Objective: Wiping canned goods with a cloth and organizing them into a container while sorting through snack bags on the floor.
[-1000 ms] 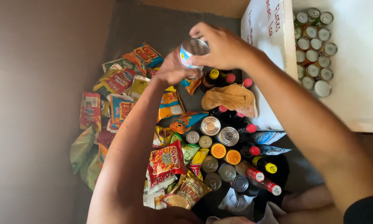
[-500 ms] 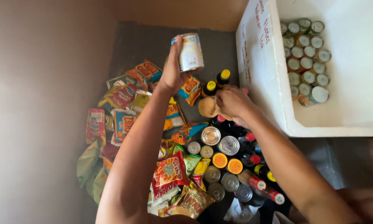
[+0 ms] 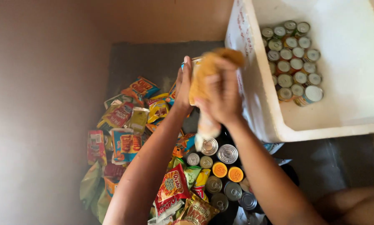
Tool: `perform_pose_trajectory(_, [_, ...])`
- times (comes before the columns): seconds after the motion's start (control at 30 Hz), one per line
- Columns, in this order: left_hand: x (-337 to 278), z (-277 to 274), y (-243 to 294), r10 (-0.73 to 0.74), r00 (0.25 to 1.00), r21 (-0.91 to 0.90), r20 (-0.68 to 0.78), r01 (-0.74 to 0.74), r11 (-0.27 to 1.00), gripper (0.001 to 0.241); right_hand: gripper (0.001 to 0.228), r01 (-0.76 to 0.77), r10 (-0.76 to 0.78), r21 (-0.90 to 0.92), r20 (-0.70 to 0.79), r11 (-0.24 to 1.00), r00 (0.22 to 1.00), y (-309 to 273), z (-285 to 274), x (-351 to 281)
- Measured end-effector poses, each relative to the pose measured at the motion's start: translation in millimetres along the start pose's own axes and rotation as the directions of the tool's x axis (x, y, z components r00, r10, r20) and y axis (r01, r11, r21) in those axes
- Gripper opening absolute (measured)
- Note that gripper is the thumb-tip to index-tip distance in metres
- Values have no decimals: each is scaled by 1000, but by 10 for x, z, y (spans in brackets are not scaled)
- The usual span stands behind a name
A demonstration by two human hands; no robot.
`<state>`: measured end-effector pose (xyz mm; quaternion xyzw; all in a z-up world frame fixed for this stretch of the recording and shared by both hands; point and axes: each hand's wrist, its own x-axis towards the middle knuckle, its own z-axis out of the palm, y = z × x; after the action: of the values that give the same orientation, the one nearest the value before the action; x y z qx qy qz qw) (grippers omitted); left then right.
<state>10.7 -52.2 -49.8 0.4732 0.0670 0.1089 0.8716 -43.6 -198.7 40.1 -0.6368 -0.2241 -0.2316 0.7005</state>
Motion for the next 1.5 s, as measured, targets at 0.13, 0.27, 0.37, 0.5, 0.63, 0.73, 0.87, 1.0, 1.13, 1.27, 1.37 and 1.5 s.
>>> perform_pose_trajectory(0.13, [-43,180,111,30,993,43,116,-35,998,53,44,293,-186,-404,284,867,941,-133,201,172])
perform_pose_trajectory(0.27, [-156,239,362,106,990,405,91,-134,905,57,40,306,-208,-453,254,837,945,50,191,206])
perform_pose_trajectory(0.37, [-306,346,573,174,971,504,163,-234,832,58,34,134,-68,-432,163,892,984,157,126,291])
perform_pose_trajectory(0.5, [-256,174,487,45,958,347,283,-146,926,58,32,75,-25,-228,215,971,976,417,-27,367])
perform_pose_trajectory(0.63, [-197,164,508,-256,919,34,300,258,966,59,36,-333,307,54,270,941,912,552,-63,484])
perform_pose_trajectory(0.73, [-122,180,562,-237,925,-36,296,259,965,58,34,-241,208,44,370,970,906,237,-20,554])
perform_pose_trajectory(0.87, [-218,283,797,-45,970,458,239,-72,886,72,36,-41,44,-18,416,999,908,105,-53,544])
perform_pose_trajectory(1.0, [-277,356,900,-127,973,607,190,-15,795,70,35,91,-25,-140,418,986,908,135,-78,619])
perform_pose_trajectory(1.13, [-241,311,778,12,974,732,227,-178,657,66,36,-89,227,-354,369,931,901,52,5,664])
perform_pose_trajectory(1.27, [-317,375,863,94,967,709,238,-239,664,64,38,-231,278,-171,350,958,894,182,-62,552])
perform_pose_trajectory(1.37, [-288,396,930,-2,954,647,300,-202,736,62,42,-17,16,-2,382,1000,924,141,-158,533])
perform_pose_trajectory(1.5, [-249,366,808,-165,942,681,294,-85,727,63,46,-67,66,-9,343,998,937,380,-250,494])
